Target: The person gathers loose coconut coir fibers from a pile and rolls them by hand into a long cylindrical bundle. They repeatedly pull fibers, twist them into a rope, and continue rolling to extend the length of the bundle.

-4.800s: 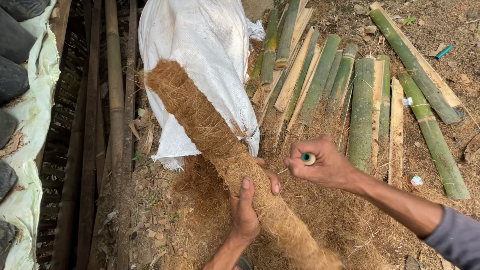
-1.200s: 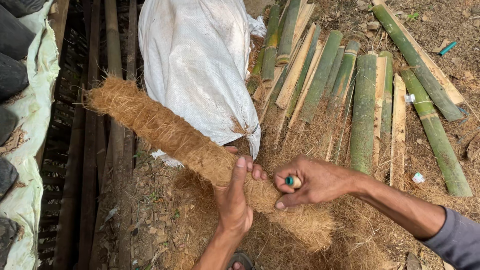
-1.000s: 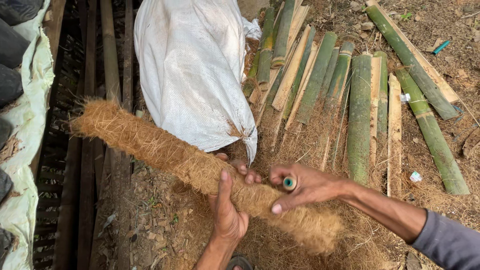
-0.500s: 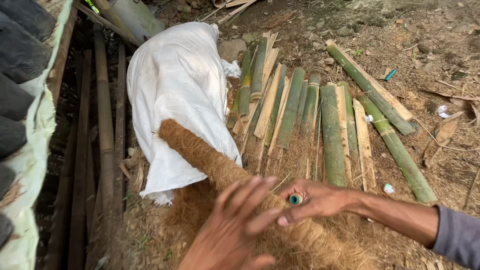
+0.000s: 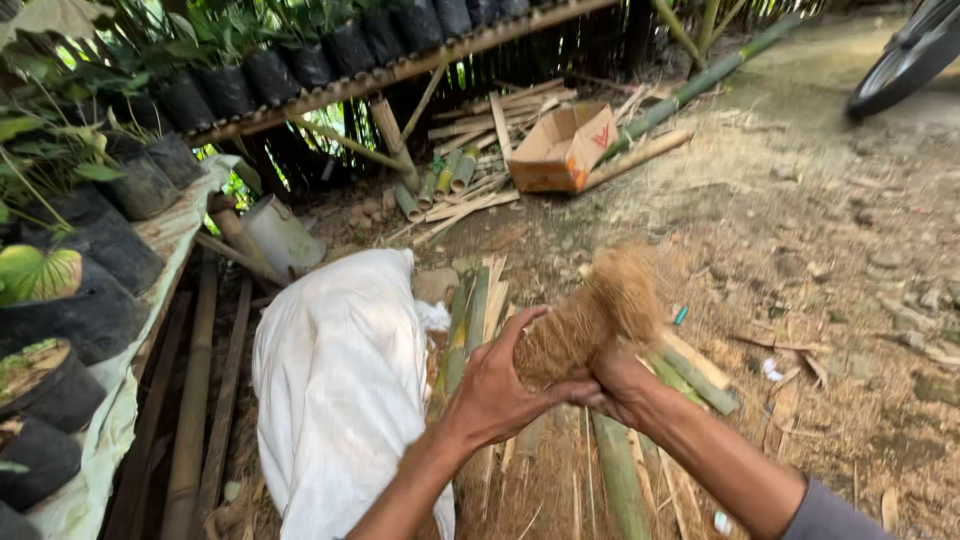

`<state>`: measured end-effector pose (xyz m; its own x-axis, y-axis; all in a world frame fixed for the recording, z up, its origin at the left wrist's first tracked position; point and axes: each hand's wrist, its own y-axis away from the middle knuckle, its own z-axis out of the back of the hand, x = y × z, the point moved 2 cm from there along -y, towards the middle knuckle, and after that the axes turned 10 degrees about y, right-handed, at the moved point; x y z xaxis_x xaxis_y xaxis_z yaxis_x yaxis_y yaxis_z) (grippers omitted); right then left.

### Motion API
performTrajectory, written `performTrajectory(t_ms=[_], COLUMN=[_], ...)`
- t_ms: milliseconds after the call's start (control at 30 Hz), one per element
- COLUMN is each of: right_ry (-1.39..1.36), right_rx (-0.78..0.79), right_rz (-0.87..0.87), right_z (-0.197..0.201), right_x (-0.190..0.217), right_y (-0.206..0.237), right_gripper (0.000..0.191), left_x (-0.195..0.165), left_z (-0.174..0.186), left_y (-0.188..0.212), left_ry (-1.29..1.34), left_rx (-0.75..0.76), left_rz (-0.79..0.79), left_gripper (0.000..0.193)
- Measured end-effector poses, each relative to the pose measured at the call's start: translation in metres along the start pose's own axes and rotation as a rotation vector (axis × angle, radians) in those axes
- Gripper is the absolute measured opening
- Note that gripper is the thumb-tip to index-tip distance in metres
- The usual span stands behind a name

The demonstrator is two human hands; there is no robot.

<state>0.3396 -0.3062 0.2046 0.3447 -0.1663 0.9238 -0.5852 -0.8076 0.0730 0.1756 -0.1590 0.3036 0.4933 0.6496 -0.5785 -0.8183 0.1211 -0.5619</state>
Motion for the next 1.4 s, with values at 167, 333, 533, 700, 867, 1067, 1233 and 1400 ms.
performTrajectory(t_ms=[167, 333, 533, 700, 867, 1067, 1233, 1400], right_ry=[0.315, 0.5, 0.887, 0.826, 0.591, 1.187, 1.442, 1.594], right_rx=[-0.484, -0.483, -0.279, -0.306, -0.286, -0.011, 0.005, -0.003], right_rz=[0.273, -0.053, -0.283, -0.354, -0.414, 0.112, -0.217, -0.295], right_z=[-0.013, -0.008, 0.025, 0.036, 0.029, -0.003, -0.025, -0.05], right_x=[0.005, -0.021, -0.048, -0.057, -0.054, -0.08, -0.093, -0.073], right_y=[0.015, 0.044, 0.061, 0.065, 0.065, 0.068, 0.073, 0.079], right_gripper=[0.04, 0.043, 0.025, 0.033, 0.039, 0.04, 0.037, 0.031], left_x=[0.03, 0.05, 0.069, 0.07, 0.075, 0.087, 0.084, 0.076], left_z=[-0.063, -0.116, -0.148, -0.157, -0.15, -0.169, -0.184, -0.181], left_y=[-0.009, 0.031, 0.072, 0.098, 0.117, 0.121, 0.124, 0.117], left_ry=[0.348, 0.864, 1.023, 1.153, 1.089, 0.979, 1.305, 0.609], left_rx=[-0.093, -0.3, -0.326, -0.183, -0.474, -0.452, -0.349, -0.408], left_rz=[0.493, 0.429, 0.391, 0.475, 0.638, 0.606, 0.591, 0.477], left_gripper=[0.115, 0.092, 0.08, 0.091, 0.1, 0.071, 0.048, 0.084])
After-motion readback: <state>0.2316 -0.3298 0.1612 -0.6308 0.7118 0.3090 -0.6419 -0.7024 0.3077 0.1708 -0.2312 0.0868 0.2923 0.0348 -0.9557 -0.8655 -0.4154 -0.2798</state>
